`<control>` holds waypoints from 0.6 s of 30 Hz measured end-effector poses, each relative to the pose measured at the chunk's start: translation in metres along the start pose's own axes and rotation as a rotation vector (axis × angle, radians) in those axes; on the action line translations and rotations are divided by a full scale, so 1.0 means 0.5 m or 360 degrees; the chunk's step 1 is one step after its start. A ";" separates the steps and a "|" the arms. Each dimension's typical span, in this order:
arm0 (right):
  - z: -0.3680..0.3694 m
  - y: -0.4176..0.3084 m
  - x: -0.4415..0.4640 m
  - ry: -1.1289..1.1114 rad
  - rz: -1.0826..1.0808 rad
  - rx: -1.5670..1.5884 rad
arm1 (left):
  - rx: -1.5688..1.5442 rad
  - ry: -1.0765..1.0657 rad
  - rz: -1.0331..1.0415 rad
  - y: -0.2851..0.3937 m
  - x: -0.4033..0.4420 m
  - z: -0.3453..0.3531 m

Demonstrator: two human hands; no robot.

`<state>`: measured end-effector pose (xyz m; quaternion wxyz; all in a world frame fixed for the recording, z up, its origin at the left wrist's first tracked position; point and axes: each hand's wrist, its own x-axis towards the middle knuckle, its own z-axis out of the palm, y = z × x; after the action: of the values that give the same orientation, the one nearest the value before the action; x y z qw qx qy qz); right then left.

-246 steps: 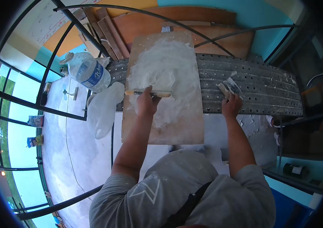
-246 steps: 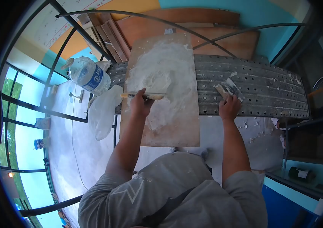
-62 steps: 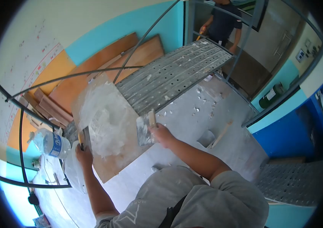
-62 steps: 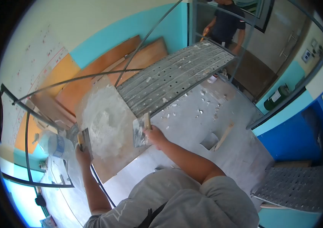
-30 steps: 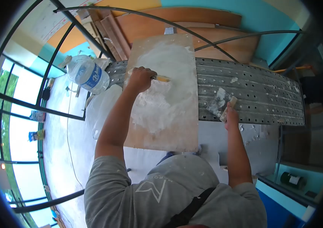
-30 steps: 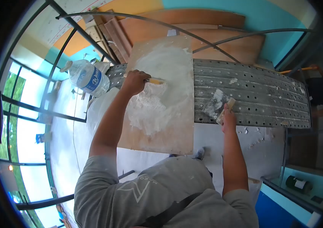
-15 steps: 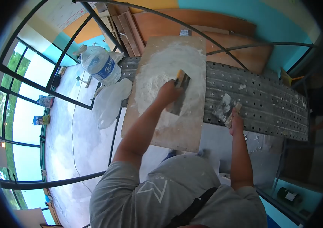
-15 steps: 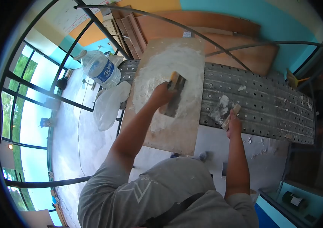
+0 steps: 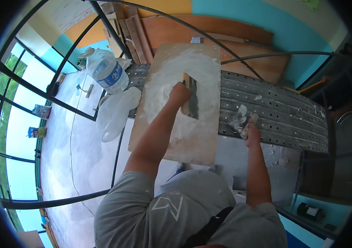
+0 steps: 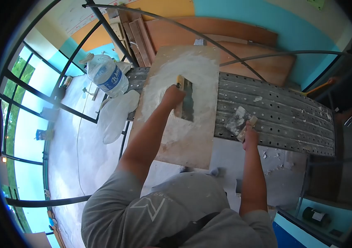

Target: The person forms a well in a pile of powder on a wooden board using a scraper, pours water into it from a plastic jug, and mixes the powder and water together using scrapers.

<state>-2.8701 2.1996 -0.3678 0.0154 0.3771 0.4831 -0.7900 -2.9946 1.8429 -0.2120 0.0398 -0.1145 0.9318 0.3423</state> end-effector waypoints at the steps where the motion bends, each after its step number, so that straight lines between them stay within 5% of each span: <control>1: 0.000 0.000 -0.004 0.0023 -0.0001 -0.0016 | -0.0099 0.0018 -0.0003 0.008 0.004 -0.006; 4: 0.013 -0.012 -0.019 0.0075 -0.0021 -0.0048 | -0.0429 -0.0078 0.0011 0.072 0.021 0.019; 10: 0.028 -0.027 -0.053 0.0095 0.0038 -0.0034 | -0.0267 0.0080 -0.0137 0.060 0.078 0.124; 18: 0.003 -0.011 -0.015 0.0054 0.0080 0.0013 | -0.0115 -0.0036 -0.0035 -0.024 0.003 -0.033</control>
<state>-2.8679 2.1988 -0.3587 0.0255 0.4027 0.4703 -0.7849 -2.9932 1.8231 -0.2075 0.0499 -0.1221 0.9169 0.3766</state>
